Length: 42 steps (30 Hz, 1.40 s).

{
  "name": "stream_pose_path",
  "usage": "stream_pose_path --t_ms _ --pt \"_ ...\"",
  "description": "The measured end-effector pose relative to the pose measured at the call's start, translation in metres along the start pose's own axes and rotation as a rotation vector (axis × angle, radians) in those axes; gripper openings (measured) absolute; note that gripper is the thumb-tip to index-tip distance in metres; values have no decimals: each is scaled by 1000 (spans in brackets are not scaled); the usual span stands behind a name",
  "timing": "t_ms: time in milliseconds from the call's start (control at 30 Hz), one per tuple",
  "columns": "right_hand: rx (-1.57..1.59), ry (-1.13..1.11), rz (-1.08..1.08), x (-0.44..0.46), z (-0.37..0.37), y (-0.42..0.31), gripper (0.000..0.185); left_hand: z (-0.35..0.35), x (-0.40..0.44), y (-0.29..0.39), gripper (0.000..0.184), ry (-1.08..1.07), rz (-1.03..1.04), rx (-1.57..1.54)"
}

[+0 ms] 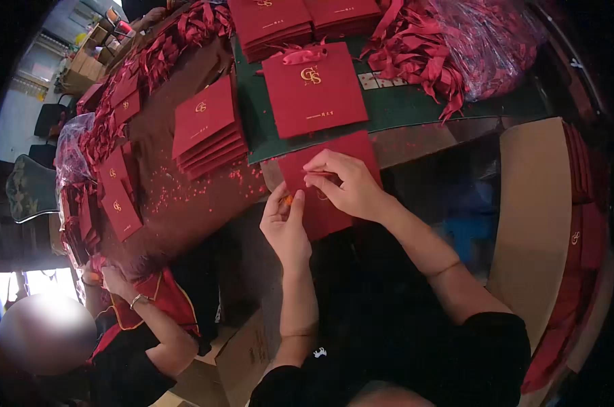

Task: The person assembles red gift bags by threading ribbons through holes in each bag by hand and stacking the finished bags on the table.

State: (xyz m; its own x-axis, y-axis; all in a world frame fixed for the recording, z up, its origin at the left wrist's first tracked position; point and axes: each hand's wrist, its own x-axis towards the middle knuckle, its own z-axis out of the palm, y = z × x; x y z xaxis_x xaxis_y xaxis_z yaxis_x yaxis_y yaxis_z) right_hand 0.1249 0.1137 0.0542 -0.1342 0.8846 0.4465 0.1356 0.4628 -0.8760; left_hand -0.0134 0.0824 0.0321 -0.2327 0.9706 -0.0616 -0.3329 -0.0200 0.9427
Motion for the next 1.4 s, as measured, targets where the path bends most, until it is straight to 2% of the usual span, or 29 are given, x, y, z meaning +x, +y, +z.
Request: stream_pose_path --t_ms 167,233,333,433,567,633,667,733,967,1033,1067,1167,1200,1233,1300,1367,1400 --pt "-176 -28 -68 -1 2 4 11 -2 1 -2 32 -14 0 2" --pt "-256 -9 -190 0 5 4 7 -2 0 -1 32 -5 -12 39" --pt "-354 39 -295 0 9 4 11 1 0 -2 31 17 38 128" --pt "-541 -14 -324 -4 11 -1 7 4 -4 -1 29 12 154 274" --pt "-653 -34 -306 -7 17 -9 7 5 -7 -4 29 15 189 218" --pt "-479 -19 -133 -5 17 -14 9 4 -7 -3 28 3 368 447" --pt "-484 -18 -136 -3 15 -16 9 4 -6 -4 28 1 371 442" --pt "-242 -26 97 -1 13 -19 9 1 -4 -8 27 9 470 532" --pt "-136 -32 324 7 11 -27 10 1 -2 -1 28 -55 562 634" --pt "-343 -71 144 10 9 -27 12 1 1 -5 28 -11 354 348" --pt "-344 -70 141 12 7 -28 12 1 2 -5 28 -11 358 347" --pt "-531 7 -208 20 0 -21 15 -4 8 -2 30 -43 173 213" --pt "-536 12 -206 20 -1 -13 15 -3 8 3 31 -38 61 193" --pt "-404 -1 -162 21 -1 -5 16 -4 10 5 31 -46 61 191" --pt "-198 -13 -47 19 0 8 16 -10 15 9 30 -102 -159 -70" --pt "-122 -30 38 17 -1 15 15 -13 21 15 30 -172 -127 -12" --pt "-42 -53 122 18 0 15 15 -14 22 21 30 -226 93 308"
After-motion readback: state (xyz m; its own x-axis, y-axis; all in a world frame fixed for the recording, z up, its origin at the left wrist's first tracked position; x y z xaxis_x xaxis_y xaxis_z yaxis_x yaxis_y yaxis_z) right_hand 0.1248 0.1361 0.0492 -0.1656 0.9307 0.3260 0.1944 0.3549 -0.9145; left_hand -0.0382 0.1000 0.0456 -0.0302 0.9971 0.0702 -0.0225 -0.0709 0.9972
